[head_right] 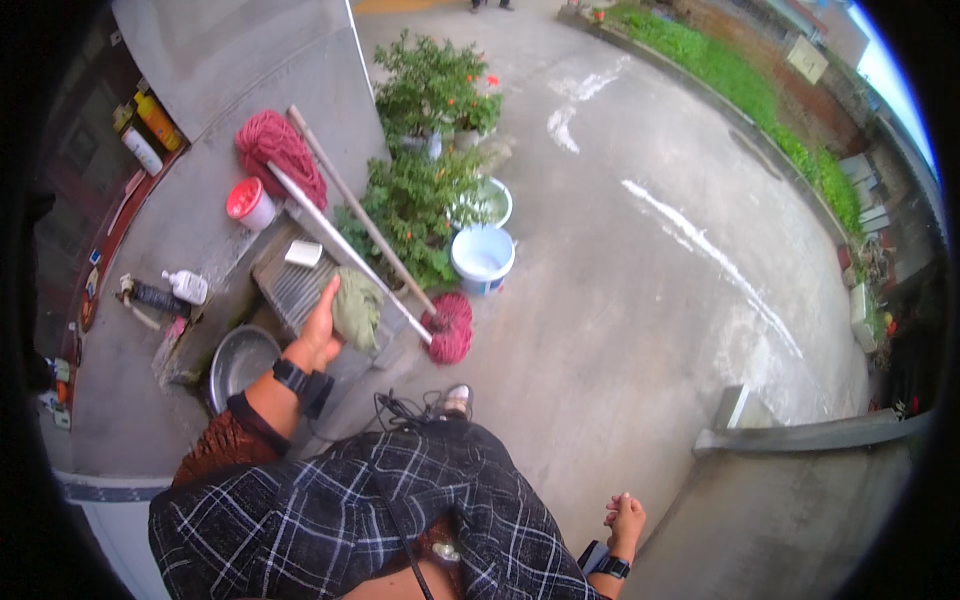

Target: The person wipes a white door frame and adjacent wall with a green cloth, then rinses and wrings the cloth in a metal basin at an outdoor sink. The person walks through a courtyard and enters a living room, carrying the cloth.

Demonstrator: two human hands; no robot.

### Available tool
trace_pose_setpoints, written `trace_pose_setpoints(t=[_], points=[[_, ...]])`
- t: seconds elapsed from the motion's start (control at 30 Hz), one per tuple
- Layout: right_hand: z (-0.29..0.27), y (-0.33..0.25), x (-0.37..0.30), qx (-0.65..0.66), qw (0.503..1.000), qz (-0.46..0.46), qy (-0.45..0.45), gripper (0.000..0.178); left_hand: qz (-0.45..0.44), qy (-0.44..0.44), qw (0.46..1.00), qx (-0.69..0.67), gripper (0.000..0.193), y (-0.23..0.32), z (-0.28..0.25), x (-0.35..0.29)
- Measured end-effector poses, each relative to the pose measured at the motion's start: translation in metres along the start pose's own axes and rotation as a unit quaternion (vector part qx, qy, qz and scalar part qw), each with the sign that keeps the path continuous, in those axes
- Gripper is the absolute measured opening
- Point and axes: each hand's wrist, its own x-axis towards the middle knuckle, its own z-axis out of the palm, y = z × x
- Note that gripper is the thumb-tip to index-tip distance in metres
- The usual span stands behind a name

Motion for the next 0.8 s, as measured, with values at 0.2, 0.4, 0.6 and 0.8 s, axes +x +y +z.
trace_pose_setpoints(t=[0.2, 0.4, 0.6, 0.8], points=[[0.042, -0.123, 0.030, -0.019, 0.997, -0.074, -0.005, 0.033, 0.006, 0.023, 0.996, -0.082, 0.048, 0.004, 0.003, 0.063], [0.054, -0.181, 0.082, -0.042, 0.992, -0.117, -0.001, 0.033, 0.038, -0.016, 0.989, -0.141, 0.045, 0.041, 0.038, 0.133], [-0.028, -0.054, 0.146, 0.052, 0.997, 0.049, 0.032, 0.033, -0.008, -0.027, 0.994, -0.104, 0.057, 0.027, 0.126, 0.212], [-0.081, 0.064, 0.207, 0.085, 0.961, 0.219, 0.144, 0.035, -0.038, -0.070, 0.994, -0.080, 0.058, -0.019, 0.246, 0.284]])
